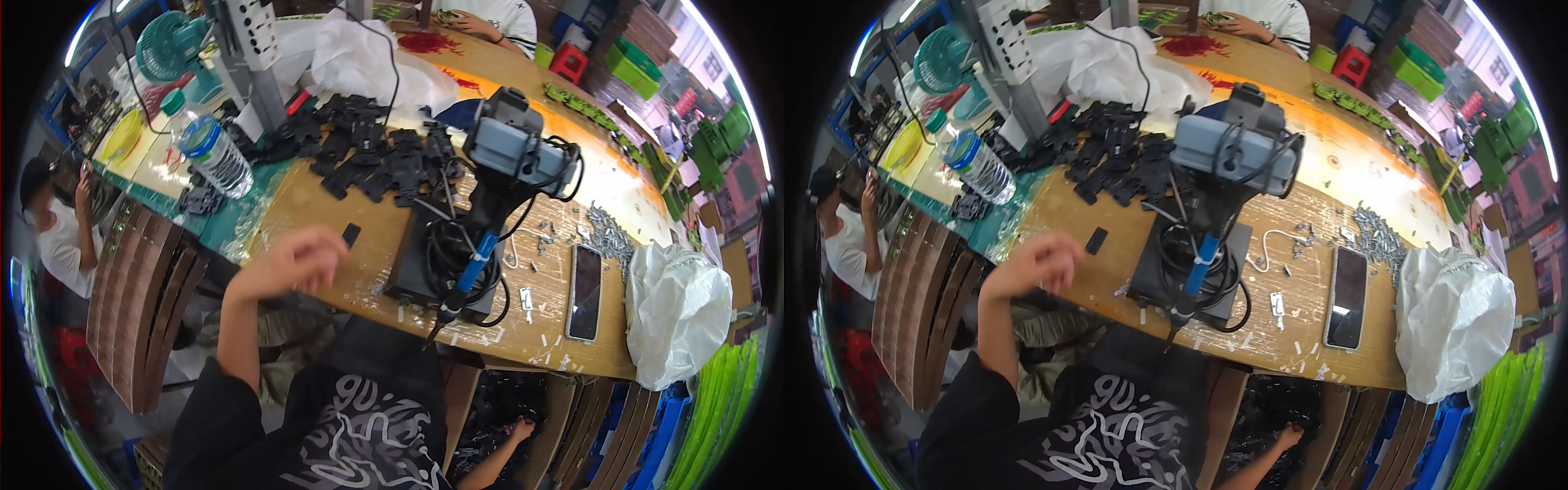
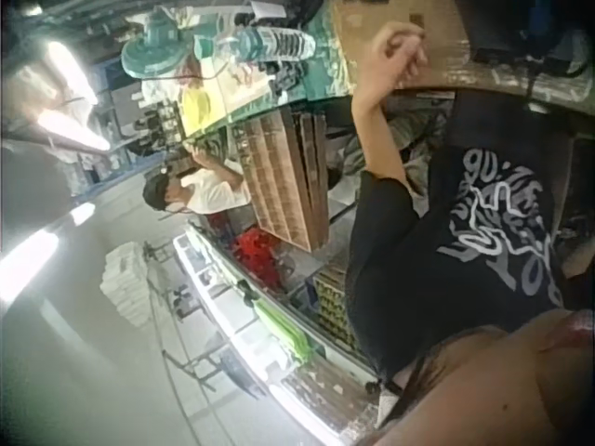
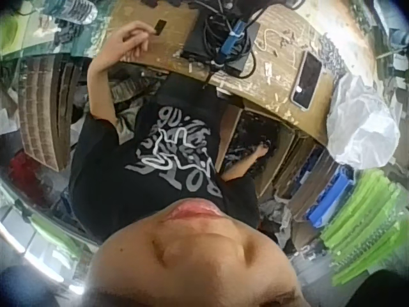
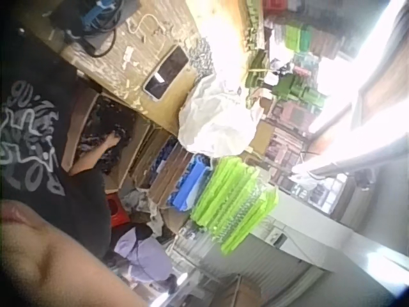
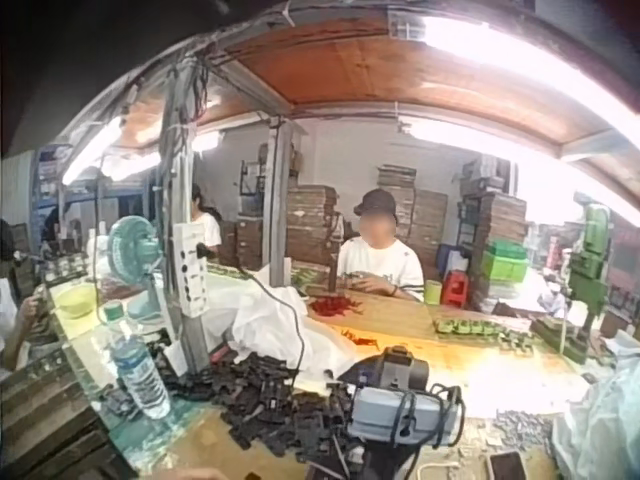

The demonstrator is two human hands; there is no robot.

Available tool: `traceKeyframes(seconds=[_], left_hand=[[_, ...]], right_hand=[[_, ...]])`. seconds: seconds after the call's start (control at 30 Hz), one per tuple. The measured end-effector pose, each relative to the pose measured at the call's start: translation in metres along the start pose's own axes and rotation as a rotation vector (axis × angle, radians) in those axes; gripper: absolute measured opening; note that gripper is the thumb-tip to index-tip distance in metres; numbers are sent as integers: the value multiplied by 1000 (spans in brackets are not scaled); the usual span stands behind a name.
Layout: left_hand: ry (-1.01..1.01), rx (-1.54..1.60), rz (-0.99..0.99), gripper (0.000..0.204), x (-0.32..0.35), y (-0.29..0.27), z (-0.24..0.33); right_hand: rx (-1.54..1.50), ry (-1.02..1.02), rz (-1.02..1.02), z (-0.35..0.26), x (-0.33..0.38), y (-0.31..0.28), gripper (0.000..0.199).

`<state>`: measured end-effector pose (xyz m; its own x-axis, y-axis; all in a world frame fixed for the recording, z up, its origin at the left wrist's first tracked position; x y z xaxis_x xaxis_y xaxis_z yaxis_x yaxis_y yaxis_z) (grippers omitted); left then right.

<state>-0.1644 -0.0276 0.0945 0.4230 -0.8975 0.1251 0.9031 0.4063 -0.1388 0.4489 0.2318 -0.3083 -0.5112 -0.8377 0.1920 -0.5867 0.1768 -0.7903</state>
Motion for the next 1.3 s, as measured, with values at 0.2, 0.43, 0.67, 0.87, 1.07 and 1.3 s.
traceKeyframes(seconds=[0.2, 0.43, 0.67, 0.87, 1.07, 1.3], left_hand=[[342, -865, 648, 31, -45, -72, -36], [455, -1347, 552, 48, -88, -101, -63], [517, -1297, 647, 24, -95, -91, -52], [587, -995, 880, 18, -78, -95, -28], [675, -496, 1008, 29, -34, -88, -15], [623, 221, 713, 41, 1, -11, 5]], right_hand=[[-685, -2, -76, -124, 37, -53, 17], [-740, -639, 206, -335, 138, -143, 23], [-608, -872, -363, -440, 143, -112, 20], [-223, -1065, -312, -501, 97, -65, 21], [-26, -1059, -346, -510, 72, -47, 20], [72, -1058, -246, -510, 65, -49, 10]])
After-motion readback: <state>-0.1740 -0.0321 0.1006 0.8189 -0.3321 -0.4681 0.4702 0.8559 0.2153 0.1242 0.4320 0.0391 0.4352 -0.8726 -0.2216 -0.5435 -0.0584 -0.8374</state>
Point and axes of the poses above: each hand's wrist, its own x-axis away from the middle knuckle, its own y-axis out of the palm, z = x × y, the point moved 1 cm from there along -x, towards the middle knuckle, and after that the axes turned 8 degrees about y, right-handed, at the moved point
